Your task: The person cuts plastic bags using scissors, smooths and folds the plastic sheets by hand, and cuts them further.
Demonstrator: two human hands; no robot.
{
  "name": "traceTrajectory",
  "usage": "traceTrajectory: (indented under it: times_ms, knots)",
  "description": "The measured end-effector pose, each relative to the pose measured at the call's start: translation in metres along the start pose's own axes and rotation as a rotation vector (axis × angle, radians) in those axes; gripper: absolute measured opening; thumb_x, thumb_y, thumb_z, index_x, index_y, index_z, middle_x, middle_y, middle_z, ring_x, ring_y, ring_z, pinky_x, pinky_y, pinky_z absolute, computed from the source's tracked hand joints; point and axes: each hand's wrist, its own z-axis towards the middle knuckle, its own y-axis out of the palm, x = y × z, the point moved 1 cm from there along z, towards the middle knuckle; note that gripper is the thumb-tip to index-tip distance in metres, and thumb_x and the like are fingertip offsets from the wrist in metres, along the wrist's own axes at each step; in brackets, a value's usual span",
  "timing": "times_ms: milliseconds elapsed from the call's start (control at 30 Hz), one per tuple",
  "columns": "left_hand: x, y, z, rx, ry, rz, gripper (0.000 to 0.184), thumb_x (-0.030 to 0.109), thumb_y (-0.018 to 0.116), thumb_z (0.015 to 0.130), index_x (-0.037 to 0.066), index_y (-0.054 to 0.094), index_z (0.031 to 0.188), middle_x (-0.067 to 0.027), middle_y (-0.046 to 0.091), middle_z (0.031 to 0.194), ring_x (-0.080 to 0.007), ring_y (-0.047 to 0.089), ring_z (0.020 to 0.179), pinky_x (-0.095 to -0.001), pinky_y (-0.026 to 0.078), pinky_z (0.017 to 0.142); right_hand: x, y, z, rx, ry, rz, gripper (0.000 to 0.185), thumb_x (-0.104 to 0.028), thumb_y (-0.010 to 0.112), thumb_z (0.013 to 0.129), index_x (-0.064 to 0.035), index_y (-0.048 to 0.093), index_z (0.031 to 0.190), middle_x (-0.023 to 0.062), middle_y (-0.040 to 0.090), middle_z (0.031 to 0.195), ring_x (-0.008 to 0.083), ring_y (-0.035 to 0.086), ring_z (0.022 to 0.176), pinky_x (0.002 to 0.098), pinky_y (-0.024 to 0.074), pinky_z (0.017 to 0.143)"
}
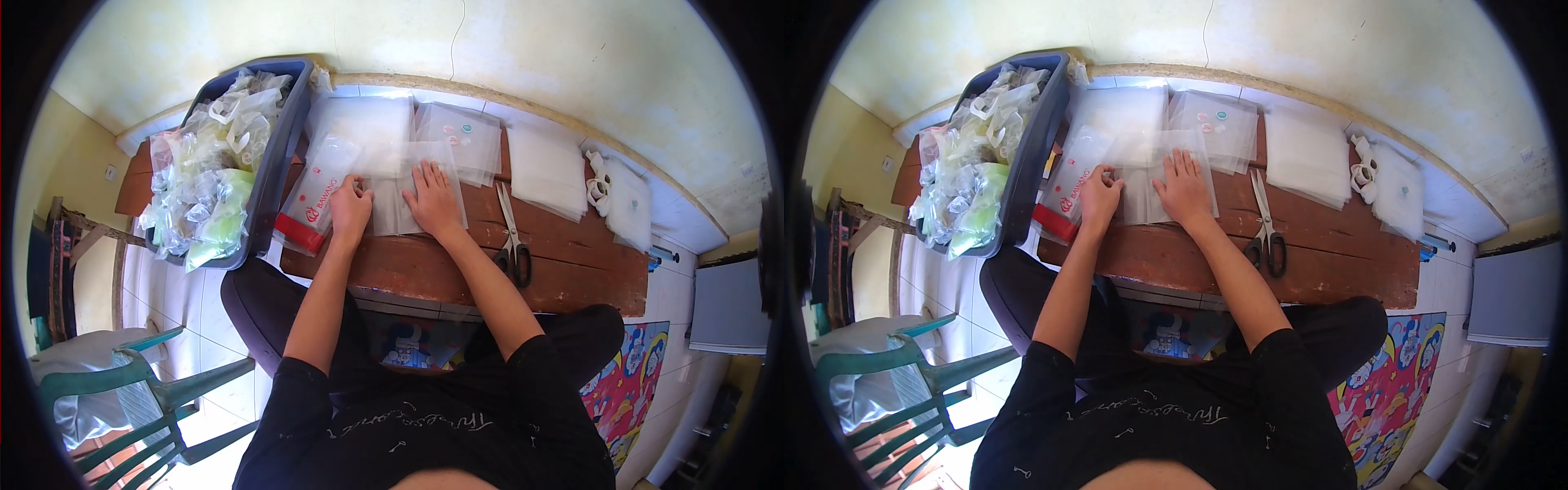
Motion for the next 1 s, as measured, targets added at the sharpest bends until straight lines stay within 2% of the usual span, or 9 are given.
traceTrajectory:
  times_ms: [133, 200, 300, 533, 600, 733, 800, 833, 1000]
  knots:
    - [0.002, 0.004, -0.004, -0.005, 0.029, 0.072, 0.031, 0.010, 0.072, 0.076, 0.003, 0.064, 0.105, -0.0156, 0.068, 0.083, -0.0336, 0.066, 0.080, -0.0416, 0.051, 0.075, -0.001, 0.000, 0.001, -0.001, 0.003, 0.000, 0.060, -0.041, 0.046, 0.097, 0.0014, 0.042, 0.139, 0.0210, 0.035, 0.150, 0.0350, 0.030, 0.140, 0.0443, 0.0218, 0.116]
    - [0.003, 0.008, -0.008, 0.169, 0.338, 0.162, 0.029, 0.010, 0.071, 0.077, 0.005, 0.065, 0.105, -0.0155, 0.065, 0.096, -0.0334, 0.061, 0.093, -0.0421, 0.048, 0.083, -0.001, -0.002, 0.000, -0.006, 0.007, 0.003, 0.060, -0.041, 0.046, 0.097, 0.0013, 0.042, 0.139, 0.0209, 0.035, 0.150, 0.0349, 0.030, 0.140, 0.0443, 0.0216, 0.116]
    - [0.005, 0.009, -0.013, 0.156, 0.385, 0.256, 0.027, 0.011, 0.069, 0.079, 0.007, 0.066, 0.106, -0.0139, 0.063, 0.105, -0.0322, 0.056, 0.103, -0.0422, 0.045, 0.090, 0.000, -0.002, 0.000, -0.016, 0.007, 0.003, 0.060, -0.040, 0.047, 0.096, 0.0014, 0.042, 0.139, 0.0209, 0.035, 0.150, 0.0349, 0.030, 0.140, 0.0443, 0.0217, 0.116]
    - [0.005, -0.004, -0.005, 0.258, 0.348, 0.322, 0.028, 0.012, 0.067, 0.081, 0.006, 0.065, 0.108, -0.0111, 0.066, 0.105, -0.0316, 0.058, 0.104, -0.0429, 0.044, 0.093, 0.000, 0.001, 0.000, 0.012, -0.001, 0.010, 0.059, -0.040, 0.047, 0.096, 0.0014, 0.042, 0.139, 0.0211, 0.035, 0.149, 0.0348, 0.030, 0.140, 0.0444, 0.0223, 0.116]
    - [-0.001, 0.000, -0.002, 0.195, 0.361, 0.313, 0.030, 0.010, 0.066, 0.081, 0.005, 0.064, 0.110, -0.0138, 0.063, 0.116, -0.0316, 0.055, 0.112, -0.0439, 0.043, 0.097, 0.000, 0.000, 0.000, 0.010, 0.000, -0.002, 0.059, -0.039, 0.047, 0.096, 0.0014, 0.042, 0.139, 0.0211, 0.035, 0.149, 0.0349, 0.030, 0.140, 0.0444, 0.0224, 0.115]
    - [-0.006, 0.009, -0.003, 0.161, 0.457, 0.177, 0.031, 0.009, 0.064, 0.082, 0.003, 0.063, 0.112, -0.0157, 0.062, 0.120, -0.0330, 0.055, 0.115, -0.0457, 0.040, 0.102, 0.000, -0.001, 0.000, 0.008, 0.004, 0.006, 0.059, -0.039, 0.047, 0.096, 0.0017, 0.042, 0.138, 0.0211, 0.035, 0.149, 0.0348, 0.031, 0.140, 0.0444, 0.0228, 0.115]
    - [0.001, 0.022, -0.011, 0.155, 0.610, 0.170, 0.032, 0.007, 0.063, 0.082, 0.002, 0.062, 0.114, -0.0167, 0.061, 0.122, -0.0338, 0.054, 0.118, -0.0457, 0.039, 0.104, 0.000, 0.001, 0.001, 0.011, -0.003, 0.008, 0.059, -0.039, 0.047, 0.096, 0.0019, 0.042, 0.138, 0.0211, 0.036, 0.149, 0.0348, 0.031, 0.140, 0.0445, 0.0230, 0.115]
    - [0.003, 0.028, -0.014, 0.080, 0.617, 0.172, 0.036, 0.012, 0.059, 0.088, 0.002, 0.058, 0.122, -0.0172, 0.056, 0.131, -0.0335, 0.049, 0.126, -0.0455, 0.036, 0.107, 0.001, 0.001, 0.002, 0.023, -0.007, 0.003, 0.059, -0.038, 0.048, 0.095, 0.0022, 0.043, 0.138, 0.0212, 0.036, 0.148, 0.0349, 0.032, 0.139, 0.0446, 0.0235, 0.115]
    - [0.000, 0.049, -0.029, -0.047, 0.523, 0.360, 0.046, 0.026, 0.047, 0.096, 0.003, 0.047, 0.136, -0.0151, 0.042, 0.145, -0.0305, 0.037, 0.136, -0.0459, 0.027, 0.113, 0.003, 0.002, 0.001, 0.055, -0.020, 0.002, 0.058, -0.037, 0.051, 0.094, 0.0028, 0.045, 0.136, 0.0217, 0.039, 0.147, 0.0354, 0.034, 0.138, 0.0448, 0.0247, 0.114]
